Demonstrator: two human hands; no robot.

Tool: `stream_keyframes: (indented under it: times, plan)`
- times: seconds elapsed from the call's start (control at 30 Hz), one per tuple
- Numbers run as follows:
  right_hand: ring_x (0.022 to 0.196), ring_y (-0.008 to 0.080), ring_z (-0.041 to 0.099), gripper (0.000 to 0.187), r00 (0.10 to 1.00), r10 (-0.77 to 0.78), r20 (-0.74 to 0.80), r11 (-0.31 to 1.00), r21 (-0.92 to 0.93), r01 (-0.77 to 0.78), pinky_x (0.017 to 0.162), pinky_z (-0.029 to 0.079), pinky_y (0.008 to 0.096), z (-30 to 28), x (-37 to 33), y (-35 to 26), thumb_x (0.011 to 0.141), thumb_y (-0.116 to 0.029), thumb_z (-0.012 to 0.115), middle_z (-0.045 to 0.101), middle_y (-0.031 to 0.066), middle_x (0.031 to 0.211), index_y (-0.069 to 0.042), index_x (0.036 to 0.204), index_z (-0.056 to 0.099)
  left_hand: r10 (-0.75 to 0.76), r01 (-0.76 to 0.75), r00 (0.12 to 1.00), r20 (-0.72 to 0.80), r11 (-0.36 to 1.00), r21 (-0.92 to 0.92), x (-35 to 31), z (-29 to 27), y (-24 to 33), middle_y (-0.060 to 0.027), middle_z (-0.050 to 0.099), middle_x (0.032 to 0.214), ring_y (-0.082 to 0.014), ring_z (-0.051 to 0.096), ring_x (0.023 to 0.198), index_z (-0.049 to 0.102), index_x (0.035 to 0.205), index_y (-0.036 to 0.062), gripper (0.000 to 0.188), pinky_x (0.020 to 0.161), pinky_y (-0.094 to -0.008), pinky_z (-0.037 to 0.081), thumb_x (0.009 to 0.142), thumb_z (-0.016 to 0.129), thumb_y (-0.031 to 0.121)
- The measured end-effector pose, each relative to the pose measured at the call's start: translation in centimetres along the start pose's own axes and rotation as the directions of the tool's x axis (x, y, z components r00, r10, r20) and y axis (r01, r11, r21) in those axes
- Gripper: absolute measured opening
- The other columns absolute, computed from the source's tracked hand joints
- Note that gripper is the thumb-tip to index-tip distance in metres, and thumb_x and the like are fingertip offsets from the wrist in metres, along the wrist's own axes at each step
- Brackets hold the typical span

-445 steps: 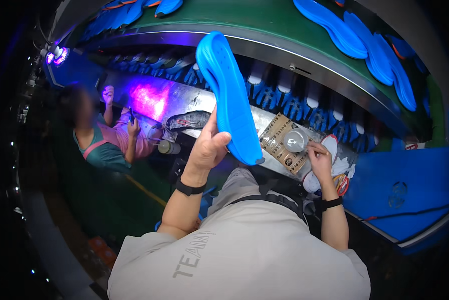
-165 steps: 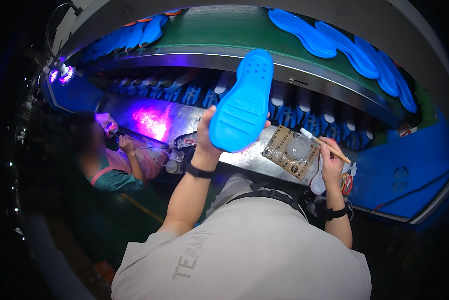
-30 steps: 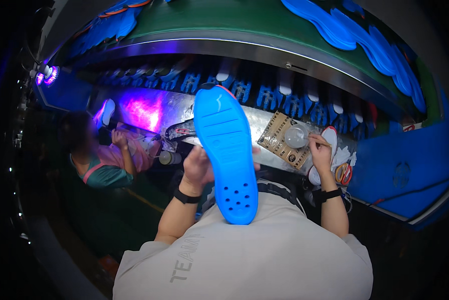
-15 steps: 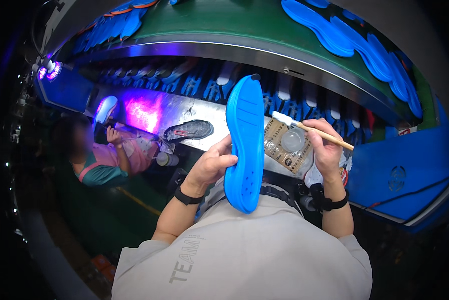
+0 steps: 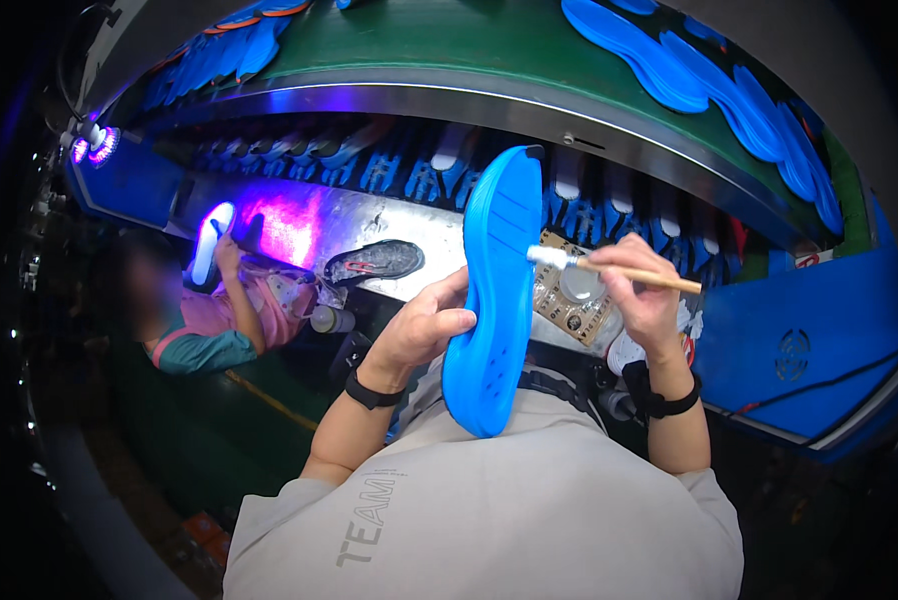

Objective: Applying glue to the edges and surface of a blue shoe sole using a small brush at a factory workstation.

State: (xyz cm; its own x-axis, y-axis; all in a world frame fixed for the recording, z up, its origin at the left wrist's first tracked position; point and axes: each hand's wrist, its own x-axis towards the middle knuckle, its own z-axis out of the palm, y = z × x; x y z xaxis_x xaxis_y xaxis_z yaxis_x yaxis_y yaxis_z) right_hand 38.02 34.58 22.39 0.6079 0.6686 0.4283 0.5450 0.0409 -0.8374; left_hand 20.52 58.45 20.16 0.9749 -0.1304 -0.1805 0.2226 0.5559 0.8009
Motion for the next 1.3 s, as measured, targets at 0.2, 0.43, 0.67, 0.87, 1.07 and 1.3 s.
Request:
stream_keyframes:
  times: [0.2,0.43,0.67,0.87,1.07,1.3]
  plan:
    - [0.079,0.0200,0.060,0.015,0.977,0.043,-0.209,0.999,-0.020,-0.048,0.074,0.047,0.0315,-0.3,1.3,1.0,0.086,-0.005,0.067,0.072,0.0118,0.089,0.002,0.098,0.073,-0.023,0.022,0.999,0.036,0.999,0.034,-0.1,0.3,0.6,-0.0191,0.052,0.140,-0.0234,0.057,0.123,0.028,0.153,-0.0066,0.085,0.107,-0.0359,0.046,0.085,0.066,0.028]
    - [0.073,0.0214,0.060,0.015,0.993,-0.043,-0.111,0.997,-0.062,0.036,0.073,0.046,0.0330,-0.3,1.2,0.0,0.083,-0.006,0.068,0.071,0.0103,0.084,0.001,0.095,0.073,-0.017,0.015,0.999,0.027,0.997,0.078,0.5,0.3,1.7,-0.0186,0.053,0.139,-0.0228,0.057,0.123,0.028,0.153,-0.0064,0.087,0.106,-0.0352,0.046,0.085,0.068,0.031]
    - [0.068,0.0188,0.057,0.013,0.993,-0.086,0.085,0.996,0.032,0.083,0.072,0.041,0.0330,-0.6,1.2,-1.2,0.080,-0.007,0.068,0.070,0.0075,0.077,-0.001,0.090,0.074,0.112,-0.107,0.994,-0.014,0.972,0.209,1.3,0.2,2.2,-0.0170,0.056,0.135,-0.0223,0.057,0.121,0.031,0.153,-0.0059,0.089,0.104,-0.0359,0.046,0.084,0.070,0.035]
    - [0.068,0.0188,0.058,0.013,0.998,-0.041,0.055,0.998,0.057,0.038,0.071,0.042,0.0329,-1.0,2.0,-1.5,0.081,-0.007,0.069,0.071,0.0082,0.078,-0.001,0.091,0.074,0.118,-0.115,0.993,-0.002,0.969,0.218,1.6,0.6,2.7,-0.0166,0.057,0.134,-0.0223,0.057,0.121,0.031,0.152,-0.0060,0.088,0.105,-0.0357,0.045,0.084,0.070,0.034]
    - [0.067,0.0195,0.058,0.014,0.992,-0.111,0.063,0.994,0.028,0.110,0.070,0.041,0.0327,-1.2,2.0,-1.7,0.079,-0.005,0.069,0.070,0.0092,0.078,0.000,0.091,0.074,0.134,-0.128,0.991,-0.017,0.971,0.201,2.0,0.5,3.7,-0.0151,0.056,0.136,-0.0217,0.056,0.122,0.033,0.151,-0.0060,0.086,0.106,-0.0360,0.045,0.084,0.070,0.032]
    - [0.064,0.0190,0.055,0.015,0.973,-0.178,0.144,0.980,0.119,0.162,0.069,0.039,0.0347,-1.4,1.4,-1.8,0.075,-0.005,0.069,0.067,0.0073,0.073,-0.001,0.089,0.075,0.137,-0.130,0.990,-0.034,0.980,0.153,2.3,0.2,4.1,-0.0142,0.056,0.137,-0.0221,0.057,0.122,0.034,0.150,-0.0051,0.084,0.107,-0.0360,0.044,0.084,0.069,0.032]
